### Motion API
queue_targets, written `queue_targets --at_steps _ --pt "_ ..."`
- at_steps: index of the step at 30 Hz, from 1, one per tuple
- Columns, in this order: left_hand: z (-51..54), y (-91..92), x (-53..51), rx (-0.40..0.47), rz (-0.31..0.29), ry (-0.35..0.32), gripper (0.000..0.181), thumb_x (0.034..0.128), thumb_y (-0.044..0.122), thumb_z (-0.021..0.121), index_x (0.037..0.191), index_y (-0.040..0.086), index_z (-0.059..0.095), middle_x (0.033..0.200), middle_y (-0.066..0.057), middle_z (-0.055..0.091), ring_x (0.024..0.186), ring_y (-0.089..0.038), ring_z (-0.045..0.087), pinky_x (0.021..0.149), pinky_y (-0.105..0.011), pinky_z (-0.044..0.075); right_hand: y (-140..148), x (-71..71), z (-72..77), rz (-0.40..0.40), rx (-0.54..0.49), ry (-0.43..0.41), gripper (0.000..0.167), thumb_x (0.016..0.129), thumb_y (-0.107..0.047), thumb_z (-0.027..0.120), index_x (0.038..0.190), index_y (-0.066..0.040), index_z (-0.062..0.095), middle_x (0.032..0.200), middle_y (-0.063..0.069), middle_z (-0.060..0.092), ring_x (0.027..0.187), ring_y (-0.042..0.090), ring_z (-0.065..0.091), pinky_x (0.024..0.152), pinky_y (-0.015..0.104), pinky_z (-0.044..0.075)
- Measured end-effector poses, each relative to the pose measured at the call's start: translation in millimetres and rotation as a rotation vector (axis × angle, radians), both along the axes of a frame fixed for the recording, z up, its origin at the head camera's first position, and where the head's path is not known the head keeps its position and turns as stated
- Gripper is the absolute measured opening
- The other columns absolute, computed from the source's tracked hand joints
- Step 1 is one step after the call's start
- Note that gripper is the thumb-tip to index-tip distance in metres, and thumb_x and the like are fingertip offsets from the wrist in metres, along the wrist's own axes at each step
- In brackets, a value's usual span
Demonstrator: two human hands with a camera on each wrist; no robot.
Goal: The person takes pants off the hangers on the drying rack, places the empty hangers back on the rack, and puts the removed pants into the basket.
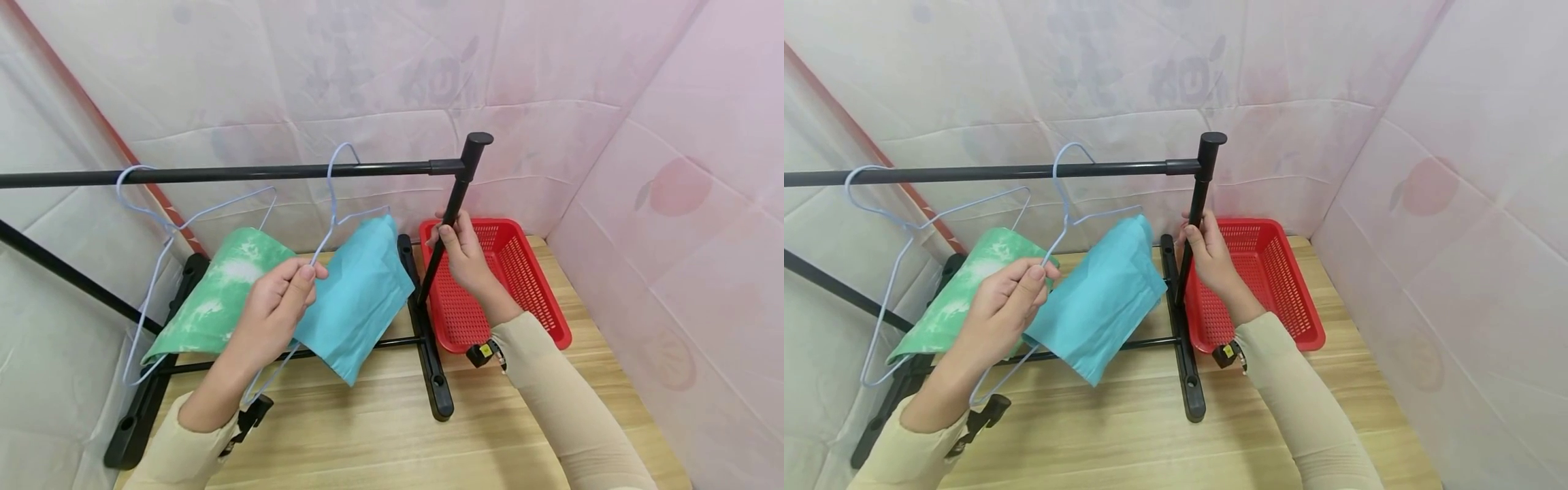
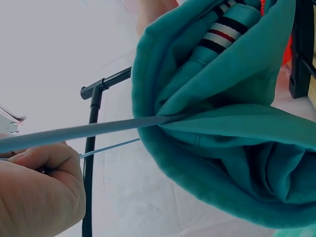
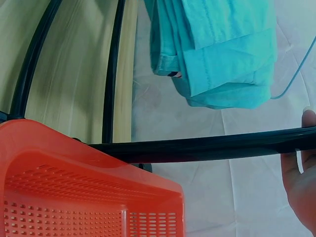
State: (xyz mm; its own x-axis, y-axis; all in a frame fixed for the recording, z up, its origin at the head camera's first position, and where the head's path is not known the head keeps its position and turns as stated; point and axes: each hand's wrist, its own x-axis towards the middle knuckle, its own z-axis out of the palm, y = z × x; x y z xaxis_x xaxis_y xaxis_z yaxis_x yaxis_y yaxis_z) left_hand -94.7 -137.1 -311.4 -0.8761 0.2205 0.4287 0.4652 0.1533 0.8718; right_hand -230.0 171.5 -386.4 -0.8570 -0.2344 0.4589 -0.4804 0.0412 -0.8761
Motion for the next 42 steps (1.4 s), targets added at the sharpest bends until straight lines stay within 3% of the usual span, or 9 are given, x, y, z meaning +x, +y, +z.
queue_targets --at_steps 9,13,16,24,31,35,42 --pt "5.5 0.9 6.7 0.005 -0.015 0.041 0.024 0.1083 0.008 0.040 0.104 0.004 0.063 0.058 -0.001 0.037 0.044 -0.013 0.028 0.039 -0.029 0.025 1 -1.5 0.6 -0.026 0.022 0.009 0.030 0.107 -0.008 0.044 0.133 0.005 0.038 0.098 0.031 0.052 0.093 0.045 0.054 0.089 0.037 0.051" --pt "4.5 2.1 10.5 0.009 -0.032 0.053 0.025 0.1078 0.005 0.039 0.103 0.004 0.064 0.058 -0.001 0.036 0.046 -0.013 0.028 0.041 -0.030 0.025 1 -2.3 -0.4 -0.035 0.039 0.016 0.026 0.107 -0.006 0.043 0.132 -0.002 0.041 0.098 0.029 0.053 0.092 0.043 0.055 0.088 0.035 0.051" --pt "2.4 2.7 13.5 0.003 -0.038 0.058 0.025 0.1073 0.003 0.039 0.102 0.004 0.064 0.058 -0.001 0.037 0.046 -0.013 0.029 0.042 -0.029 0.026 1 -2.5 -1.4 -0.033 0.041 0.016 0.025 0.107 -0.007 0.043 0.132 -0.005 0.042 0.098 0.027 0.054 0.092 0.041 0.055 0.087 0.035 0.051" --pt "-4.9 3.1 19.2 -0.024 -0.045 0.073 0.025 0.1058 0.000 0.041 0.102 0.006 0.065 0.058 0.001 0.039 0.048 -0.012 0.032 0.043 -0.028 0.030 -1 -3.2 -0.9 -0.037 0.033 0.028 0.029 0.106 -0.005 0.043 0.133 0.006 0.038 0.096 0.026 0.055 0.090 0.038 0.056 0.086 0.037 0.051" --pt "-11.2 3.3 23.7 -0.056 -0.022 0.062 0.024 0.1057 0.001 0.043 0.102 0.009 0.065 0.058 0.002 0.039 0.048 -0.011 0.033 0.044 -0.028 0.032 -1 -3.0 -3.8 -0.038 0.027 0.020 0.026 0.107 -0.009 0.045 0.132 -0.007 0.043 0.098 0.027 0.055 0.090 0.027 0.059 0.086 0.032 0.051" --pt "-15.6 3.5 24.6 -0.069 -0.016 0.058 0.024 0.1057 0.001 0.043 0.102 0.010 0.065 0.058 0.003 0.039 0.048 -0.010 0.034 0.046 -0.028 0.034 0 -2.3 -4.8 -0.041 0.031 0.015 0.028 0.107 -0.011 0.045 0.133 -0.003 0.041 0.100 0.030 0.054 0.091 0.029 0.059 0.087 0.033 0.051" --pt "-23.1 2.8 22.4 -0.070 -0.005 0.022 0.024 0.1069 0.004 0.042 0.101 0.010 0.065 0.057 0.002 0.038 0.047 -0.010 0.032 0.045 -0.028 0.032 -1 -1.1 -1.5 -0.037 0.032 0.008 0.027 0.107 -0.009 0.044 0.133 -0.006 0.042 0.099 0.027 0.055 0.093 0.035 0.057 0.089 0.034 0.049"
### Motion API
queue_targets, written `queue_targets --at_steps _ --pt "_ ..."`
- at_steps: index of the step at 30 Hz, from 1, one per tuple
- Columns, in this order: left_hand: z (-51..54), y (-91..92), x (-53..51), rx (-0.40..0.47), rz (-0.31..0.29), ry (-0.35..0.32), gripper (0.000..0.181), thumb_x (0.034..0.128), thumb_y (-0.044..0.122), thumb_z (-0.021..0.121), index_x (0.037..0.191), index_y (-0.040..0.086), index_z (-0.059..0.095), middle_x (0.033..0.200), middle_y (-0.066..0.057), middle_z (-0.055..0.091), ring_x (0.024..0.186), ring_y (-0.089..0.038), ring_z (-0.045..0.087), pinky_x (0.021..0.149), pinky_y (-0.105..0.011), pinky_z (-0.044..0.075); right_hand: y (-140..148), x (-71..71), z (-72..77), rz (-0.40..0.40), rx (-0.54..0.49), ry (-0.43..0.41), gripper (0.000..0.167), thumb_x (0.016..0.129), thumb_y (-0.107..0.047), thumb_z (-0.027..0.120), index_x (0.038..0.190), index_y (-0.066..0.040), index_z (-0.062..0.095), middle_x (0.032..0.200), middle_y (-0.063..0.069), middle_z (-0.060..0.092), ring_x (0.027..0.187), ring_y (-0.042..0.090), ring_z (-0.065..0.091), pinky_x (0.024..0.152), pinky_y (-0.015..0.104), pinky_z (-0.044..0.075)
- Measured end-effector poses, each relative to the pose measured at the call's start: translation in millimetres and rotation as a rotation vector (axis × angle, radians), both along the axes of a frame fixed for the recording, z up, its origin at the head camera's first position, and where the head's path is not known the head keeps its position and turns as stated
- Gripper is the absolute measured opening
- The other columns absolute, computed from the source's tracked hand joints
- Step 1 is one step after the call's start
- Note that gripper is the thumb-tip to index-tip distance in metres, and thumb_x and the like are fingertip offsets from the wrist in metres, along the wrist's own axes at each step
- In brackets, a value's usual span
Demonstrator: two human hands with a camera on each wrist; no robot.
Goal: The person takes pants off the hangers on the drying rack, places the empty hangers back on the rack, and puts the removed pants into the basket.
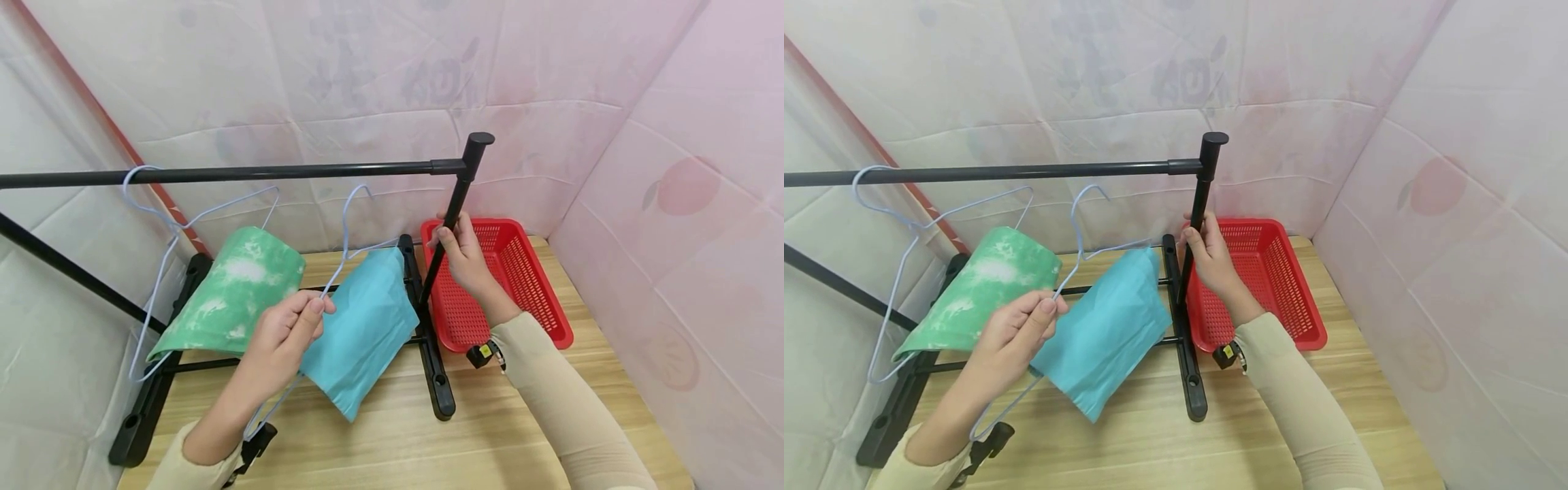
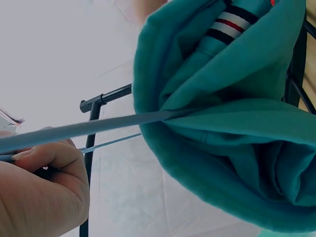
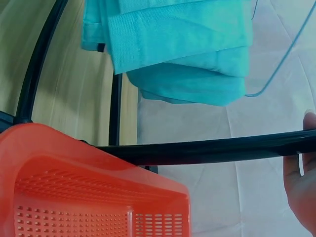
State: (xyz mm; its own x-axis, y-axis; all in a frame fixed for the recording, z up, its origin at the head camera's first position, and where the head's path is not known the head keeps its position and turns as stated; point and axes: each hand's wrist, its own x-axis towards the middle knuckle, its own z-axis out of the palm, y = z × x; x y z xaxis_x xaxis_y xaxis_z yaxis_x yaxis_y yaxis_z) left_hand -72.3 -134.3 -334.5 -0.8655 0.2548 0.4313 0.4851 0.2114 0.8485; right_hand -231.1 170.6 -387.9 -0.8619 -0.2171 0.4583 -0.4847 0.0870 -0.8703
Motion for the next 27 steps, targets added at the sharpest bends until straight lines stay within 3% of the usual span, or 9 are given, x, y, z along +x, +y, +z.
queue_targets --at_steps 4,8,11,14,19,21,27 --pt "-4.3 0.8 -0.8 -0.004 0.009 -0.036 0.024 0.1075 0.007 0.042 0.101 0.010 0.065 0.056 0.003 0.037 0.047 -0.009 0.030 0.044 -0.027 0.031 -5 13.9 13.3 -0.049 0.070 0.016 0.033 0.106 -0.005 0.044 0.139 -0.002 0.039 0.103 0.027 0.058 0.097 0.036 0.055 0.090 0.035 0.047" --pt "-6.2 1.8 -2.2 -0.008 0.013 -0.066 0.022 0.1079 0.010 0.043 0.101 0.011 0.064 0.057 0.002 0.037 0.048 -0.010 0.031 0.045 -0.027 0.031 -12 35.1 27.5 -0.188 0.166 0.082 0.050 0.104 -0.006 0.050 0.150 -0.002 0.031 0.120 0.024 0.058 0.107 0.031 0.056 0.095 0.046 0.048" --pt "-5.9 2.9 -3.4 0.008 0.007 -0.080 0.022 0.1080 0.012 0.044 0.101 0.010 0.064 0.057 0.001 0.037 0.048 -0.011 0.031 0.045 -0.028 0.031 -18 50.7 30.7 -0.287 0.148 0.151 0.064 0.100 -0.003 0.054 0.154 0.000 0.019 0.138 0.025 0.046 0.127 0.035 0.047 0.107 0.056 0.038" --pt "-4.8 4.5 -3.6 0.033 0.004 -0.079 0.022 0.1079 0.011 0.044 0.102 0.008 0.064 0.058 0.000 0.038 0.048 -0.011 0.031 0.044 -0.029 0.031 -26 64.2 25.5 -0.339 0.123 0.296 0.071 0.096 -0.002 0.056 0.153 0.006 0.014 0.149 0.027 0.031 0.141 0.038 0.029 0.116 0.057 0.022" --pt "-3.3 8.7 -3.7 0.075 0.000 -0.090 0.022 0.1078 0.012 0.044 0.102 0.006 0.064 0.058 -0.002 0.038 0.049 -0.012 0.032 0.044 -0.031 0.030 -41 83.9 3.1 -0.300 0.180 0.538 0.073 0.101 -0.029 0.056 0.146 0.015 0.020 0.154 0.031 0.021 0.145 0.047 0.016 0.121 0.056 0.013" --pt "-3.2 10.7 -3.9 0.092 -0.001 -0.098 0.022 0.1080 0.012 0.044 0.102 0.005 0.064 0.058 -0.003 0.038 0.049 -0.012 0.032 0.043 -0.031 0.029 -48 94.6 -3.4 -0.247 0.216 0.543 0.078 0.101 -0.040 0.054 0.148 0.014 0.021 0.156 0.029 0.020 0.146 0.049 0.013 0.121 0.057 0.013" --pt "-4.4 17.5 -2.9 0.123 -0.008 -0.125 0.025 0.1091 0.013 0.040 0.102 0.001 0.061 0.057 -0.002 0.037 0.048 -0.011 0.032 0.041 -0.030 0.029 -68 127.7 -13.4 -0.143 0.371 0.438 0.087 0.098 -0.059 0.050 0.154 0.002 0.023 0.159 0.021 0.023 0.150 0.043 0.012 0.117 0.065 0.015"
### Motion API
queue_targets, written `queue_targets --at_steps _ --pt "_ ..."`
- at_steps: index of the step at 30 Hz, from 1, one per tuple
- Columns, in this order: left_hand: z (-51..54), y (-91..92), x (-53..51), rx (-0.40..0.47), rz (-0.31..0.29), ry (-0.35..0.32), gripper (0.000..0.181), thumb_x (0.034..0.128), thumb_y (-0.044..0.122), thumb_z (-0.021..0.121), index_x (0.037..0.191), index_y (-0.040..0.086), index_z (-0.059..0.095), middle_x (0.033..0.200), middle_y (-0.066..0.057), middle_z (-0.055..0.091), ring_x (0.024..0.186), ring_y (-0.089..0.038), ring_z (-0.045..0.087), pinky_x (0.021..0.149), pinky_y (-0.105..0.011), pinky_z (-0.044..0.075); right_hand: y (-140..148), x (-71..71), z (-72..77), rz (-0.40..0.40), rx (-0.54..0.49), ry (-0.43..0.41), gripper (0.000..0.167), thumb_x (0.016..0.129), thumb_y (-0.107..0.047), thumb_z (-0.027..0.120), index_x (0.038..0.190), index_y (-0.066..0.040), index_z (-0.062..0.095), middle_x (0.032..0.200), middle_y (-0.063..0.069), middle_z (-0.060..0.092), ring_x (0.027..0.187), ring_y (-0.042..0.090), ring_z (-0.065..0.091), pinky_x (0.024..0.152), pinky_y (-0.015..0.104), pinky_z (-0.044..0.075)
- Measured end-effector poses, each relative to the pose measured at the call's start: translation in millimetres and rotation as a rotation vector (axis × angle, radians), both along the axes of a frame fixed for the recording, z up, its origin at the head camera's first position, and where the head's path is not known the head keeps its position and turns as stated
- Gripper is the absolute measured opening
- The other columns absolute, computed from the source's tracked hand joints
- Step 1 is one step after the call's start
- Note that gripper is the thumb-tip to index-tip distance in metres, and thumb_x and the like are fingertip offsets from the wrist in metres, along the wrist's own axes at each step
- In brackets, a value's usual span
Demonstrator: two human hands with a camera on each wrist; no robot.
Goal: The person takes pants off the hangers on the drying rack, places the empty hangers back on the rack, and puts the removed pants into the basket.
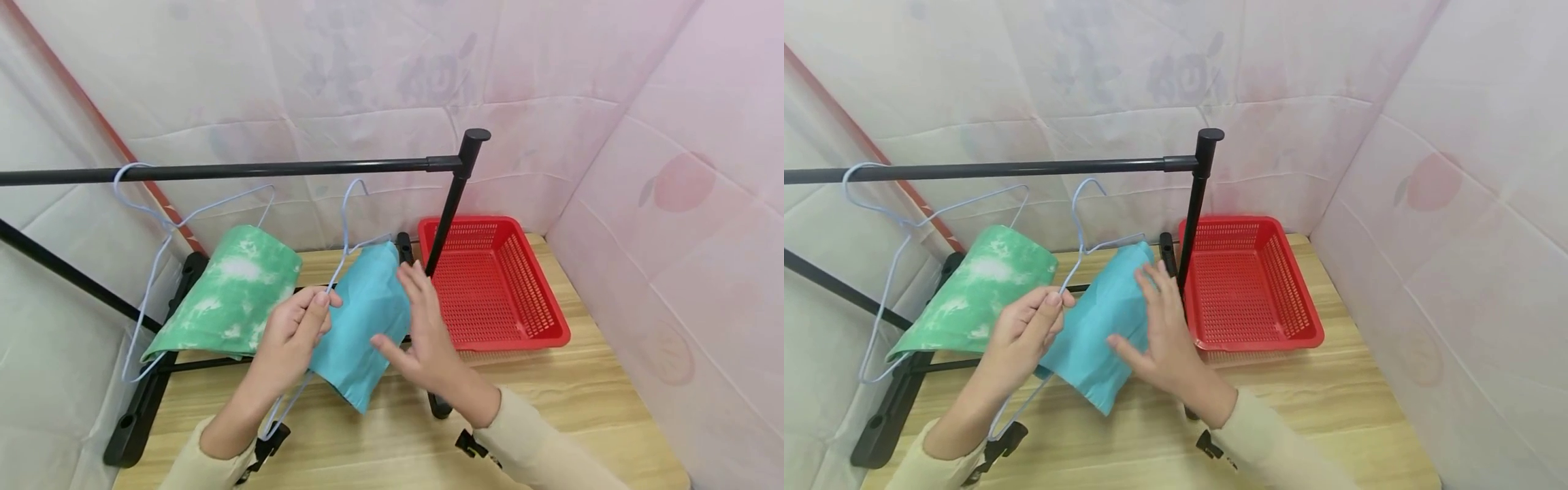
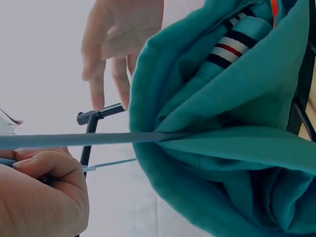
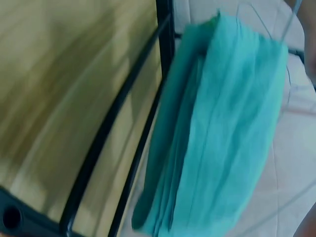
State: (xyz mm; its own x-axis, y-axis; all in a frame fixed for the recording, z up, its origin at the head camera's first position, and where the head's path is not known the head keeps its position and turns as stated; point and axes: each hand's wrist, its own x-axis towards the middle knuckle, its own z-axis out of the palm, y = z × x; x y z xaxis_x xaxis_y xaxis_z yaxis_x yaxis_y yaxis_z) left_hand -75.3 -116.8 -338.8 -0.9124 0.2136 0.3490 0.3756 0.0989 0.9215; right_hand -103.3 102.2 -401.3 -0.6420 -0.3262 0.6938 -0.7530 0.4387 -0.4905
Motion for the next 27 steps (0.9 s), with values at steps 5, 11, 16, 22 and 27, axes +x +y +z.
queue_targets --at_steps 5,11,16,22,27 --pt "-1.4 4.7 1.1 0.005 0.003 -0.002 0.027 0.1097 0.014 0.038 0.102 -0.001 0.060 0.058 -0.002 0.038 0.048 -0.012 0.034 0.044 -0.030 0.032 -16 13.7 -8.2 0.028 0.097 0.010 0.102 0.091 -0.073 0.049 0.153 0.004 0.025 0.159 0.023 0.025 0.149 0.046 0.015 0.113 0.072 0.017" --pt "-3.7 9.1 -0.1 0.026 0.006 0.009 0.029 0.1100 0.014 0.037 0.104 -0.003 0.059 0.057 -0.002 0.037 0.047 -0.014 0.034 0.046 -0.030 0.033 -28 22.5 -15.1 0.068 0.187 -0.027 0.118 0.081 -0.083 0.048 0.156 0.002 0.019 0.164 0.020 0.013 0.150 0.047 0.011 0.110 0.076 0.019" --pt "-6.6 14.5 -1.2 0.043 0.025 0.001 0.031 0.1102 0.016 0.037 0.105 -0.004 0.060 0.057 -0.002 0.037 0.046 -0.014 0.034 0.045 -0.030 0.032 -36 29.7 -20.7 0.056 0.303 -0.060 0.130 0.071 -0.076 0.072 0.158 0.000 0.013 0.163 0.029 0.008 0.148 0.052 0.009 0.111 0.073 0.020" --pt "-8.6 21.6 -0.4 0.084 0.036 -0.015 0.031 0.1106 0.019 0.036 0.105 -0.001 0.059 0.057 -0.004 0.038 0.047 -0.015 0.035 0.044 -0.030 0.032 -46 34.8 -31.0 -0.012 0.408 -0.018 0.112 0.081 -0.042 0.079 0.157 0.004 0.012 0.157 0.039 0.011 0.146 0.057 0.011 0.112 0.069 0.023" --pt "-9.1 26.9 0.3 0.114 0.041 -0.019 0.033 0.1106 0.019 0.036 0.105 -0.006 0.056 0.060 -0.005 0.039 0.049 -0.015 0.037 0.047 -0.029 0.036 -52 37.0 -35.1 -0.036 0.385 0.014 0.092 0.080 -0.009 0.065 0.156 0.005 0.016 0.159 0.034 0.014 0.146 0.055 0.014 0.111 0.070 0.026"
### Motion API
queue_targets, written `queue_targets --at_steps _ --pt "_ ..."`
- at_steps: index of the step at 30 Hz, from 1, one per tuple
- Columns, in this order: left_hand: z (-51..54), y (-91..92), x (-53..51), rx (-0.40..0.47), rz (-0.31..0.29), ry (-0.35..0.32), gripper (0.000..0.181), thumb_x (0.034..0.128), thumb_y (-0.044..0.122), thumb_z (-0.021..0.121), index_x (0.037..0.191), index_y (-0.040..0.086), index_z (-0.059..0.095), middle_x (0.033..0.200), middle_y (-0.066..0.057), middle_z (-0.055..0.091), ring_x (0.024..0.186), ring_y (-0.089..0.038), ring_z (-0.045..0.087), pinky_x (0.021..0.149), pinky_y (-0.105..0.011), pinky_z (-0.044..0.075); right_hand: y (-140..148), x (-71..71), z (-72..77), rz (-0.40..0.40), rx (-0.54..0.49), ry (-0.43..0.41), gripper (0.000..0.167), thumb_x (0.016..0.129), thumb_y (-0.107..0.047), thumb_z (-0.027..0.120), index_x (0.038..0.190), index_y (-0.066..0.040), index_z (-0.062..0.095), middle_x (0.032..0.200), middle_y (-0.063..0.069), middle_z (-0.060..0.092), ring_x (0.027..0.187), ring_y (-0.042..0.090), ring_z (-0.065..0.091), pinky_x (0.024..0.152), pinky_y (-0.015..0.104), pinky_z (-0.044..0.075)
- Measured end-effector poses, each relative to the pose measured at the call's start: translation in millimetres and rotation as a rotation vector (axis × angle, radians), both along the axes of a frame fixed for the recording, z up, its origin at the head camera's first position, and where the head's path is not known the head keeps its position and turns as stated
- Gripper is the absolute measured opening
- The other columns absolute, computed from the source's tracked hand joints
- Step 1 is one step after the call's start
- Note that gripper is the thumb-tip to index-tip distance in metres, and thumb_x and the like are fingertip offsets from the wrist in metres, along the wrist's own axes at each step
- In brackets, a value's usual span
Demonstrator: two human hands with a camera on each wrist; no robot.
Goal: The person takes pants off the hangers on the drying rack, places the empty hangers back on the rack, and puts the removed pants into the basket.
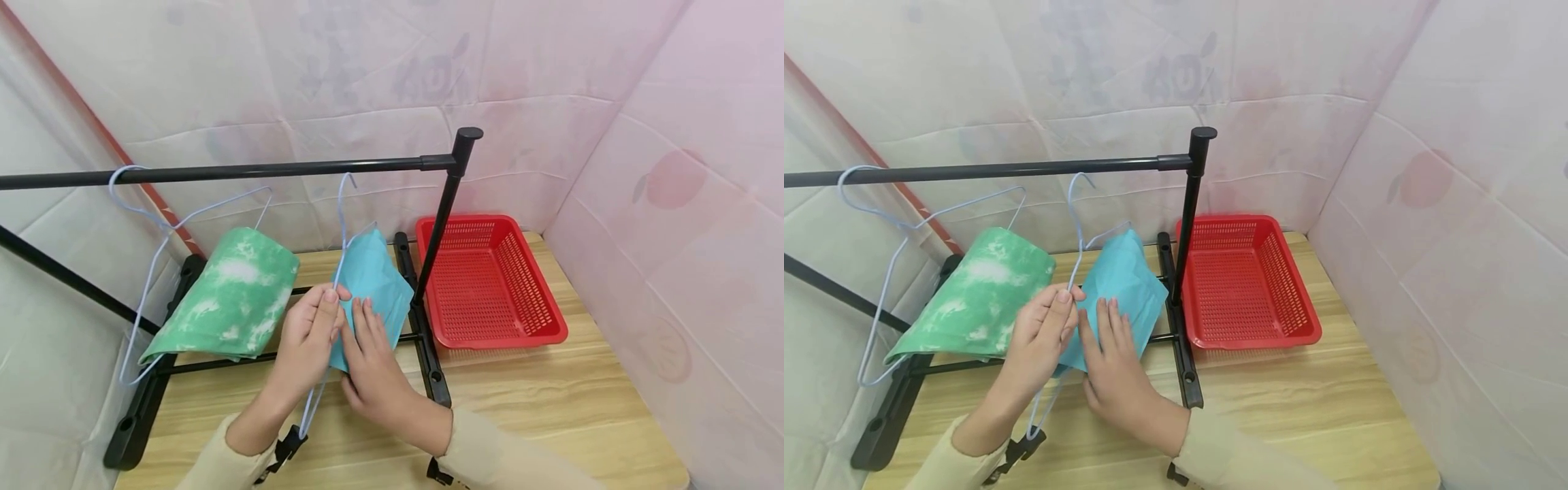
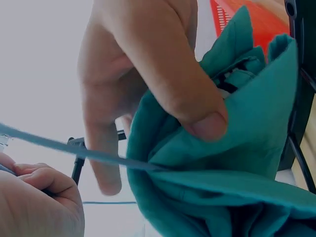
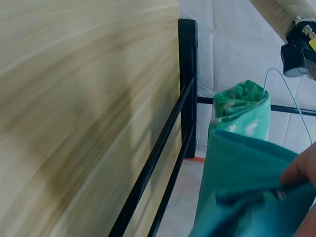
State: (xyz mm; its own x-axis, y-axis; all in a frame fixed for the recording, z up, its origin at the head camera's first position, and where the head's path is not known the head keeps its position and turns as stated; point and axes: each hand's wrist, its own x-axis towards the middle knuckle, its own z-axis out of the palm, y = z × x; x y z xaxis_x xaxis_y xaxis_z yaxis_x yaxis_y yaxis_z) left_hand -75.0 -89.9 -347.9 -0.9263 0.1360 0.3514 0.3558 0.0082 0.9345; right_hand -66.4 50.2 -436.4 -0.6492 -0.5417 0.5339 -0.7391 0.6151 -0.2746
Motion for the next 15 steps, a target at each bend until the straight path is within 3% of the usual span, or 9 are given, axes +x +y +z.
queue_targets --at_steps 7,12,15 --pt "-3.0 5.1 0.9 0.022 0.000 0.017 0.034 0.1107 0.018 0.035 0.107 -0.011 0.053 0.062 -0.004 0.041 0.049 -0.014 0.038 0.046 -0.029 0.037 -11 0.6 -4.7 -0.100 0.004 0.005 0.099 0.070 -0.007 0.066 0.157 0.003 0.017 0.163 0.029 0.008 0.148 0.052 0.011 0.112 0.072 0.020" --pt "-3.2 6.2 1.6 0.029 -0.007 0.028 0.031 0.1107 0.017 0.034 0.107 -0.008 0.053 0.062 -0.004 0.041 0.048 -0.014 0.038 0.045 -0.029 0.036 -13 -2.5 -12.6 -0.161 -0.051 0.013 0.105 0.069 -0.012 0.075 0.158 -0.003 0.019 0.160 0.032 0.013 0.147 0.053 0.014 0.109 0.074 0.025" --pt "-2.8 6.1 1.6 0.037 -0.004 0.031 0.029 0.1106 0.017 0.035 0.107 -0.005 0.054 0.062 -0.004 0.041 0.048 -0.013 0.037 0.044 -0.028 0.034 -11 -6.5 -16.2 -0.170 -0.074 0.022 0.108 0.065 -0.005 0.074 0.158 -0.004 0.020 0.159 0.033 0.016 0.146 0.053 0.017 0.108 0.072 0.029"
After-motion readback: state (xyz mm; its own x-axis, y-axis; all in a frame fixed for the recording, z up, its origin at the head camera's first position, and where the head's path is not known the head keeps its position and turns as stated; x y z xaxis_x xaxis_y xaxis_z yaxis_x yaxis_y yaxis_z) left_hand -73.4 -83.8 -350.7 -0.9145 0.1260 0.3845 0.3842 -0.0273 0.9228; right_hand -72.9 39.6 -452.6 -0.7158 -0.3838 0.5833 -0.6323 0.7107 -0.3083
